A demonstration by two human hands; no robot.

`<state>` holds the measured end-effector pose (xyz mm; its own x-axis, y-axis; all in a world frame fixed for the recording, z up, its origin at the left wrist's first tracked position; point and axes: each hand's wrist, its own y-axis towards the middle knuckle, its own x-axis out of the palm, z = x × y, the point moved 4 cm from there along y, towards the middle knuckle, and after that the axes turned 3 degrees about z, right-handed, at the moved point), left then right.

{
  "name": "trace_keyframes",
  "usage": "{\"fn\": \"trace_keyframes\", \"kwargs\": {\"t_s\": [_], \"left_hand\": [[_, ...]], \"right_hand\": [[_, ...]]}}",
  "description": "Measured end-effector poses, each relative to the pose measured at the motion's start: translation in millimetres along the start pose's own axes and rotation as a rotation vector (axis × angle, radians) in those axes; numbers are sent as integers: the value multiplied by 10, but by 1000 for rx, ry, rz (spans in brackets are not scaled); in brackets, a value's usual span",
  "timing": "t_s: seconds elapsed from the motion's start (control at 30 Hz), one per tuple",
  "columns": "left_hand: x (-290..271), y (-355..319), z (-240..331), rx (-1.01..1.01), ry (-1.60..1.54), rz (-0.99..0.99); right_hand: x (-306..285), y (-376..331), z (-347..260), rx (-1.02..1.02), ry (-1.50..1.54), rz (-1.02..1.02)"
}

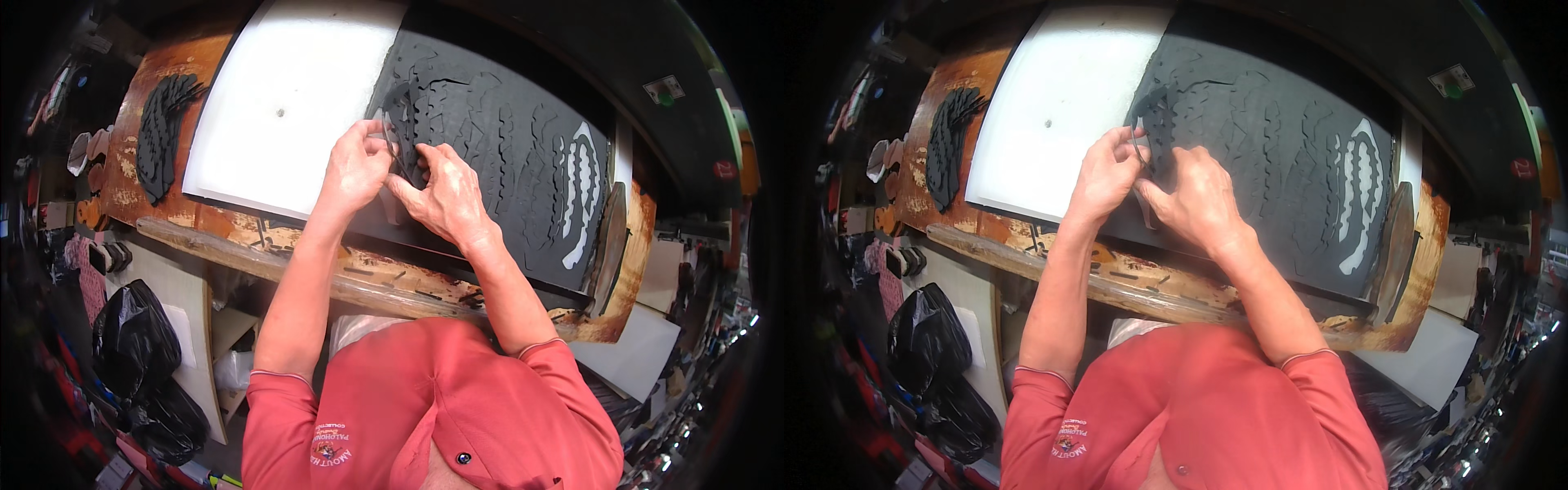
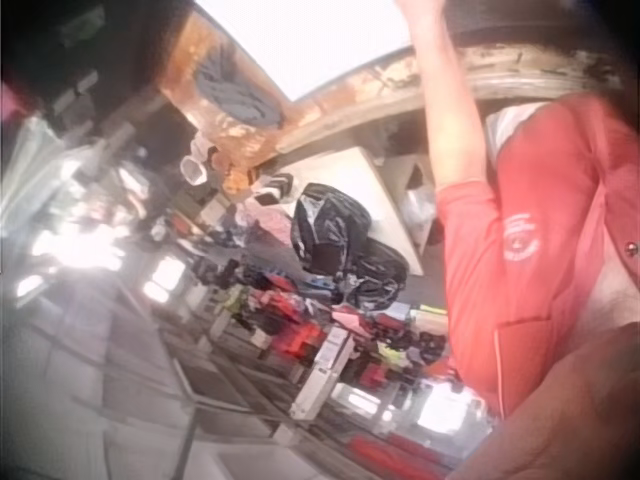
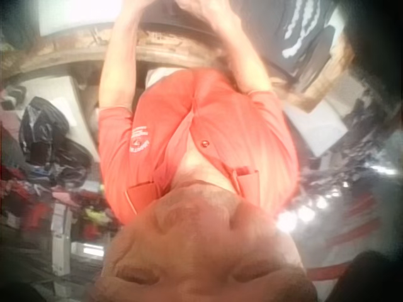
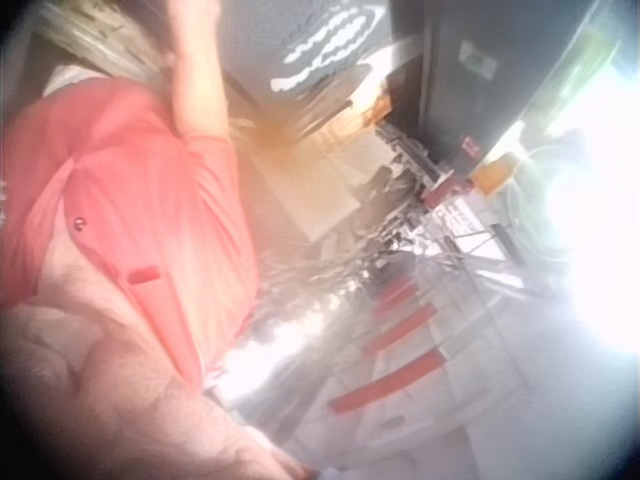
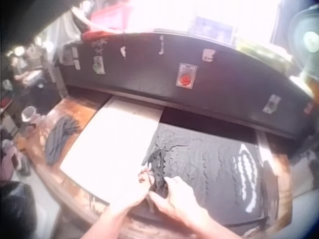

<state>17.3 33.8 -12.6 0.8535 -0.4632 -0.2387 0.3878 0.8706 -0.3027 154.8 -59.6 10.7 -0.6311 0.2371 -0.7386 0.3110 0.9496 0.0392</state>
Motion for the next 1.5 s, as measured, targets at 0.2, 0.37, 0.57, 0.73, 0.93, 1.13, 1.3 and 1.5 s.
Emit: {"fn": "trace_keyframes", "kwargs": {"t_s": [0.2, 0.37, 0.57, 0.73, 0.93, 1.13, 1.3, 1.5], "left_hand": [[195, -28, 42, 2, -364, -22], [189, -11, 96, 43, -212, -17], [136, -19, 87, -34, -219, -47], [142, -100, -84, -126, -497, 37], [135, -67, -159, -92, -521, -16], [226, -189, -196, 183, -502, 155], [311, -267, -265, 315, -350, 274], [329, -234, -324, 368, -313, 376]], "right_hand": [[-96, 70, 91, 58, 109, -32], [-158, 107, 159, 100, 192, -84], [-128, 74, 247, 133, 279, -72], [-121, 64, 280, 90, 311, -69], [-68, 67, 115, -6, 19, 101], [-87, 89, 361, 245, 576, -67], [-903, 236, 912, 222, 680, 192], [-2258, 217, 1452, 221, 675, 622]]}}
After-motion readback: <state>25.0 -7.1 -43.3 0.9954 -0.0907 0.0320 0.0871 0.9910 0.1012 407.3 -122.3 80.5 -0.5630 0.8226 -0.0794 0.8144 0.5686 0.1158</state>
